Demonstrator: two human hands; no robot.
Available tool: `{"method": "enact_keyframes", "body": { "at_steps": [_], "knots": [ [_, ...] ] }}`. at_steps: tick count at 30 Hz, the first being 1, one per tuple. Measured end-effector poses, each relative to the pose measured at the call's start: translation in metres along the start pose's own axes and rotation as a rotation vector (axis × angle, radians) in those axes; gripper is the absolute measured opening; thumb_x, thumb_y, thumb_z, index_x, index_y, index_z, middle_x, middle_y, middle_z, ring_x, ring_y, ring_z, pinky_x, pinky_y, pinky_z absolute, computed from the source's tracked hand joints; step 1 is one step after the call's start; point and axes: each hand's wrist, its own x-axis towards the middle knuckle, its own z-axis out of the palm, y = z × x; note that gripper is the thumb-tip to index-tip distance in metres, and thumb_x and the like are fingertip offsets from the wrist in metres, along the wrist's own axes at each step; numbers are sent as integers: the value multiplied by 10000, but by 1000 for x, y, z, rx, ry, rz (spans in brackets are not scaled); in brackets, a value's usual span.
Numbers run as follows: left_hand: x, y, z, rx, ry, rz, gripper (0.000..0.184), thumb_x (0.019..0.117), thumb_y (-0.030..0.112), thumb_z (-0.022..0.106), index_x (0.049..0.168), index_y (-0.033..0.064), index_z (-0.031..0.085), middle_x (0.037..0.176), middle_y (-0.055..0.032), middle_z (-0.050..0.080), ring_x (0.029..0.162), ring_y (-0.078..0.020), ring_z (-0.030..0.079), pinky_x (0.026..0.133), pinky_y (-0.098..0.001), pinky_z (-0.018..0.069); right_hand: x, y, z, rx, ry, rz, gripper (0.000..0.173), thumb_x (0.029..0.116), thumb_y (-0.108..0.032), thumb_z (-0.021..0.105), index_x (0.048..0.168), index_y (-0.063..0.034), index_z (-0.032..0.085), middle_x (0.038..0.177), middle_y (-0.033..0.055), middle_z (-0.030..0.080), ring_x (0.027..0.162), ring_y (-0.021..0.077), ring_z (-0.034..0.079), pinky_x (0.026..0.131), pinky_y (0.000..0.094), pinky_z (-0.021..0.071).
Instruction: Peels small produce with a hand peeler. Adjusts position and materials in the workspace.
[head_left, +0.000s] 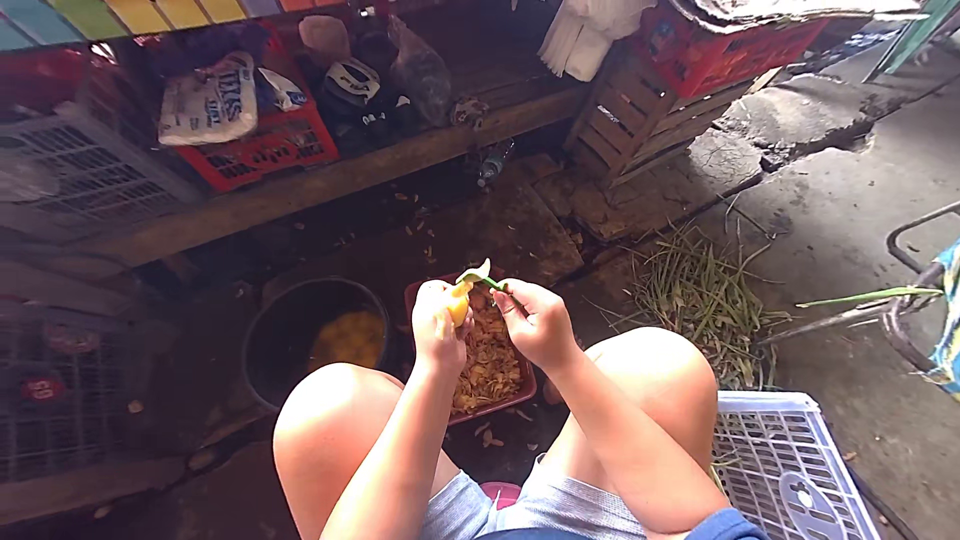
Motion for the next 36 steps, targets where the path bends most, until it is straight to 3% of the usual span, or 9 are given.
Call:
{"method": "enact_keyframes", "body": {
  "at_steps": [2, 5, 9, 12, 19, 24, 27, 31, 36],
  "knots": [
    [0, -6, 1, 32, 20, 23, 181, 1039, 44, 339, 1030, 74, 518, 688, -2, 569, 498, -49, 526, 470, -162, 463, -5, -4, 1, 14, -35, -39, 167, 972, -100, 617, 987, -11, 758, 840, 90, 728, 777, 166, 707, 710, 357, 592],
    [0, -6, 1, 38, 7, -29, 169, 1072, 74, 361, 1003, 73, 516, 688, -13, 561, 496, -57, 520, 462, -163, 452, -2, 3, 1, -96, -73, -10, 171, 950, -108, 643, 991, -7, 775, 805, 122, 721, 747, 240, 714, 670, 431, 588],
    [-4, 1, 1, -6, -40, -41, 245, 1049, 66, 291, 945, 94, 511, 745, -21, 585, 552, -68, 550, 522, -175, 495, 7, 20, -4, -250, -117, 176, 237, 1002, -173, 616, 1064, -8, 776, 942, 161, 753, 891, 321, 740, 757, 539, 583],
    [-1, 9, 7, -153, 76, -224, 339, 1134, 257, 280, 943, 100, 513, 748, -55, 606, 548, -112, 583, 514, -218, 524, 6, 14, -3, -138, -77, 191, 221, 1003, -167, 611, 1022, -9, 764, 914, 134, 747, 851, 269, 729, 746, 497, 583],
    [6, 9, 7, -396, 36, -444, 571, 1084, 561, 216, 954, 112, 544, 699, -50, 572, 536, -140, 572, 498, -271, 517, -6, -3, 3, -32, -60, 79, 187, 997, -149, 600, 1055, -9, 709, 851, 100, 707, 750, 207, 694, 674, 417, 582],
    [1, 12, 12, -351, 61, -391, 506, 1079, 532, 310, 830, 159, 545, 678, -30, 589, 585, -143, 615, 534, -293, 534, -11, -7, 13, -67, -57, -91, 179, 989, -127, 606, 1038, 3, 721, 870, 105, 731, 762, 217, 728, 660, 405, 610],
    [1, 11, 12, -388, 64, -420, 464, 1081, 506, 324, 882, 139, 526, 677, -46, 579, 557, -142, 606, 497, -271, 516, -13, -7, 16, -130, -45, -161, 191, 989, -148, 603, 950, -5, 723, 752, 90, 675, 692, 221, 697, 592, 379, 577],
    [1, 13, 13, -397, 54, -459, 514, 1081, 429, 308, 701, 132, 485, 520, -17, 487, 379, -84, 457, 360, -196, 383, -10, -5, 13, -190, -14, -248, 212, 983, -159, 601, 923, -15, 745, 673, 76, 622, 615, 216, 650, 533, 356, 530],
    [3, 12, 9, -398, -10, -478, 535, 1081, 356, 282, 625, 130, 447, 464, -2, 428, 345, -56, 415, 336, -167, 339, -4, 2, 11, -209, -6, -256, 230, 984, -169, 587, 867, -37, 735, 643, 64, 594, 581, 208, 620, 504, 349, 499]
  ]
}}
